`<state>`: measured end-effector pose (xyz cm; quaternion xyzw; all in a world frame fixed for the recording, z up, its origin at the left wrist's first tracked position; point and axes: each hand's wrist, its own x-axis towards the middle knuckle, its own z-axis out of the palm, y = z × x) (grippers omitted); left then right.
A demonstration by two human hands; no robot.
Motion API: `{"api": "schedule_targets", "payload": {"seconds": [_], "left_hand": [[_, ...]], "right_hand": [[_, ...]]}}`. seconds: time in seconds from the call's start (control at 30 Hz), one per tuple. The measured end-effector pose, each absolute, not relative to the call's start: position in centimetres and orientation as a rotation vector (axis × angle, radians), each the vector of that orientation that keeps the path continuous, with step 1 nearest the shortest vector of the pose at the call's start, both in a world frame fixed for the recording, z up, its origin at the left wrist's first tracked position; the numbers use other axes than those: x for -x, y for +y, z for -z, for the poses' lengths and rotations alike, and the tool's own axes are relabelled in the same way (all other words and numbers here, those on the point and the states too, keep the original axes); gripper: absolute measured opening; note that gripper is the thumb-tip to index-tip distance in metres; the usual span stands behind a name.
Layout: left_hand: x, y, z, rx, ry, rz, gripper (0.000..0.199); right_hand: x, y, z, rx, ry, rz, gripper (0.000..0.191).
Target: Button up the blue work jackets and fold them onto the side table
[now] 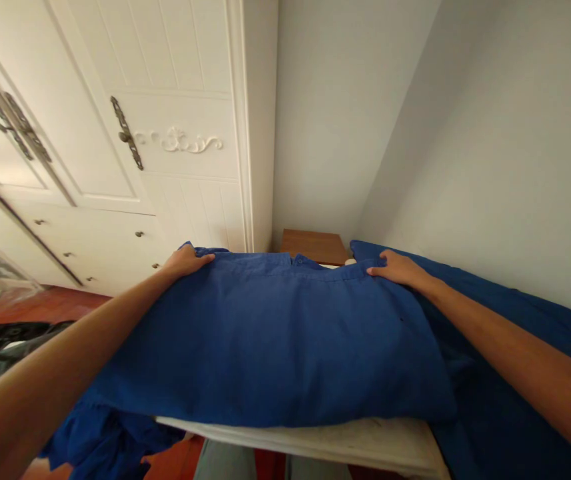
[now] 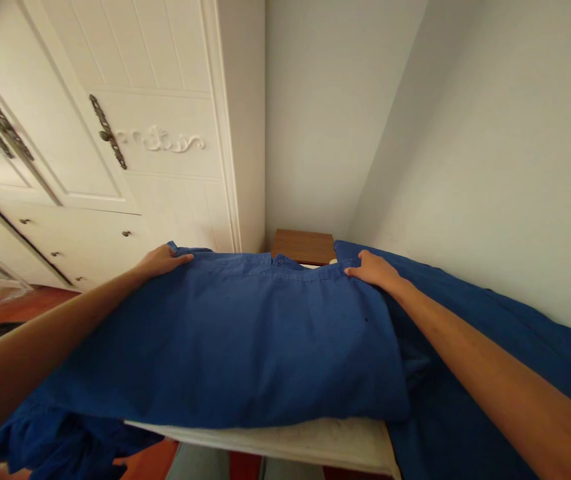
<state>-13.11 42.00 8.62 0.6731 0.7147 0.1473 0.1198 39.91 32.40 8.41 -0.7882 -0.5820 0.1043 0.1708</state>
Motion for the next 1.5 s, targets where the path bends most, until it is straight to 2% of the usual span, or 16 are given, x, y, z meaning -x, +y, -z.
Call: {"api": "schedule_targets", "payload": {"seconds": [0.07,0.17,0.27,0.4,0.57,0.63,0.8,0.9,1.0,1.1,1.2,1.33,1.5], "left_hand": [[12.0,42.1,-9.0,-2.174,2.157,-0.373,0.081],[9.1,42.5,-9.9,-2.561,1.961,-0.332,0.073],[5.2,43.3,-9.5,-2.699,1.601,-0.274,0.064],[0.5,43.6,-7.0,-2.646,1.349,-0.086,0.072],[-0.7,43.3,-5.8,-2.533,1.238,-0.011,0.086],[-0.1,43.6,-6.2,-2.564,1.143,-0.067,0.078],[0.4,44.5,-6.5,-2.662,0.966,-0.175,0.042],[-0.2,44.5,-6.1,-2.65,1.05,-0.179,0.026],[-0.8,44.7,-6.0,-2.621,1.193,-0.221,0.021],[-1.2,45.4,-6.1,-2.577,1.291,-0.319,0.024],[-1.7,46.3,-5.9,-2.524,1.38,-0.397,0.026],[-2.3,47.3,-5.1,-2.444,1.448,-0.398,0.023],[-2.5,47.4,-4.2,-2.415,1.491,-0.416,0.03]], "right_hand": [[-38.7,32.8,-9.3,2.143,-1.855,-0.112,0.059],[-35.3,34.1,-10.5,1.913,-2.179,-0.014,0.049],[-30.7,35.8,-10.5,1.794,-2.359,-0.16,0.046],[-25.5,37.7,-8.4,1.72,-2.507,-0.42,0.048],[-24.1,39.1,-7.5,1.691,-2.486,-0.521,0.02],[-24.5,39.8,-8.0,1.653,-2.457,-0.509,0.02],[-24.9,40.6,-8.4,1.63,-2.473,-0.589,0.028],[-24.7,40.1,-7.5,1.631,-2.636,-0.671,0.03],[-24.9,40.2,-7.0,1.535,-2.639,-0.554,0.025],[-25.3,41.0,-7.1,1.494,-2.526,-0.454,0.027],[-25.3,42.0,-6.8,1.641,-2.373,-0.482,0.025],[-24.8,42.4,-5.4,1.768,-2.25,-0.488,0.02],[-24.5,42.3,-3.9,1.817,-2.097,-0.463,0.017]]}}
